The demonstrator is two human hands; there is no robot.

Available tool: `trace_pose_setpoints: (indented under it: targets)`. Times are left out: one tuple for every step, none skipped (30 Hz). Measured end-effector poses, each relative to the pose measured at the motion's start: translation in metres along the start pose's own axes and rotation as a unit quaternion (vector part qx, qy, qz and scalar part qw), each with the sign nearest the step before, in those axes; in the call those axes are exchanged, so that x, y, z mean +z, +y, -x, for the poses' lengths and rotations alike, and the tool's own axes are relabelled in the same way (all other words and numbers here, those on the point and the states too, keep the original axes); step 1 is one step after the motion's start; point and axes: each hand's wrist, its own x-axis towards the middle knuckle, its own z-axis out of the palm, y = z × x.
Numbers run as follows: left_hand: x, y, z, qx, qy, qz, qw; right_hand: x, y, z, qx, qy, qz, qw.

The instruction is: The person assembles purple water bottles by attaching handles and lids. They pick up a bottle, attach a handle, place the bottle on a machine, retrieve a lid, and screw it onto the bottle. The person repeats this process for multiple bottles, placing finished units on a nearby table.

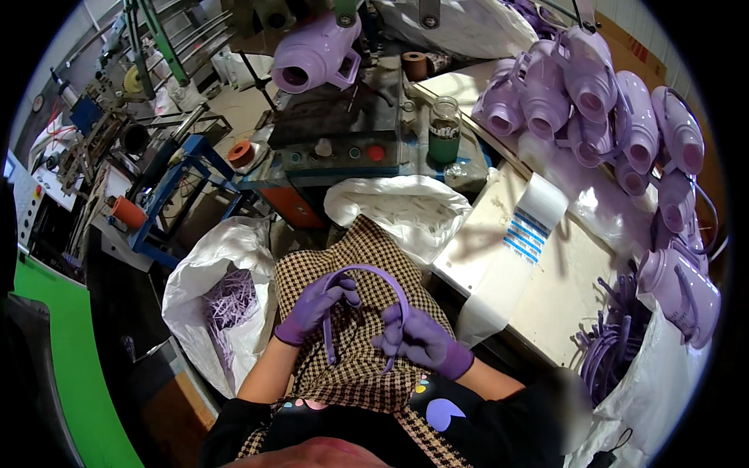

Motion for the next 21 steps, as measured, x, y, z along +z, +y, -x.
trace_pose_setpoints:
  targets:
    - [-0.004, -0.002, -0.004, 0.018, 0.008, -0.017, 1.0, 0.004, 0.002, 0.005, 0.017, 0.011, 0.033, 0.999]
    - [-0.009, -0.001, -0.011, 0.035, 0.015, -0.034, 0.999, 0.001, 0.008, 0.013, 0.0, 0.023, 0.038, 0.999]
    - [-0.016, 0.005, -0.021, 0.056, 0.021, -0.055, 0.997, -0.007, 0.014, 0.018, -0.019, 0.032, 0.044, 0.998]
    - [-0.021, 0.021, -0.028, 0.083, 0.066, -0.02, 0.994, -0.012, 0.015, 0.022, -0.034, 0.038, 0.049, 0.997]
    - [-0.028, 0.04, -0.04, 0.11, 0.109, 0.015, 0.988, -0.016, 0.013, 0.024, -0.061, 0.03, 0.028, 0.997]
    - [-0.041, 0.049, -0.061, 0.134, 0.149, 0.091, 0.975, -0.01, 0.005, 0.028, -0.05, 0.066, 0.046, 0.996]
    - [-0.046, 0.074, -0.082, 0.17, 0.155, 0.1, 0.968, -0.004, -0.003, 0.034, -0.044, 0.107, 0.064, 0.991]
    - [-0.048, 0.1, -0.109, 0.184, 0.171, 0.12, 0.96, -0.021, 0.004, 0.032, -0.111, 0.09, 0.097, 0.985]
    - [-0.073, 0.114, -0.135, 0.201, 0.117, 0.097, 0.968, -0.022, -0.001, 0.035, -0.093, 0.091, 0.146, 0.981]
    - [-0.072, 0.13, -0.157, 0.203, 0.177, -0.006, 0.963, -0.023, -0.008, 0.038, -0.082, 0.1, 0.195, 0.972]
    - [-0.073, 0.144, -0.185, 0.232, 0.187, -0.026, 0.954, -0.025, -0.013, 0.04, -0.07, 0.107, 0.246, 0.961]
    - [-0.072, 0.159, -0.216, 0.24, 0.2, -0.077, 0.947, -0.028, -0.012, 0.042, -0.12, 0.089, 0.28, 0.948]
    - [-0.07, 0.174, -0.249, 0.248, 0.212, -0.129, 0.936, -0.023, -0.015, 0.045, -0.097, 0.138, 0.315, 0.934]
    - [-0.076, 0.184, -0.27, 0.263, 0.256, -0.125, 0.922, -0.016, -0.016, 0.047, -0.076, 0.159, 0.367, 0.914]
    - [-0.079, 0.195, -0.292, 0.279, 0.296, -0.119, 0.906, -0.01, -0.019, 0.048, -0.057, 0.181, 0.419, 0.888]
    - [-0.099, 0.198, -0.308, 0.325, 0.36, -0.034, 0.874, 0.0, -0.024, 0.039, -0.082, 0.133, 0.491, 0.857]
    - [-0.101, 0.199, -0.319, 0.305, 0.409, -0.024, 0.86, 0.0, -0.018, 0.041, -0.033, 0.207, 0.456, 0.865]
    - [-0.098, 0.202, -0.326, 0.28, 0.454, -0.016, 0.846, -0.007, -0.014, 0.044, -0.046, 0.206, 0.494, 0.843]
    - [-0.104, 0.203, -0.324, 0.19, 0.511, -0.092, 0.833, -0.013, -0.012, 0.044, -0.057, 0.2, 0.533, 0.821]
    - [-0.112, 0.2, -0.316, 0.179, 0.557, -0.109, 0.804, -0.017, -0.013, 0.04, -0.113, 0.174, 0.591, 0.779]
    - [-0.115, 0.197, -0.309, 0.164, 0.599, -0.124, 0.774, -0.02, -0.011, 0.035, -0.167, 0.15, 0.642, 0.733]
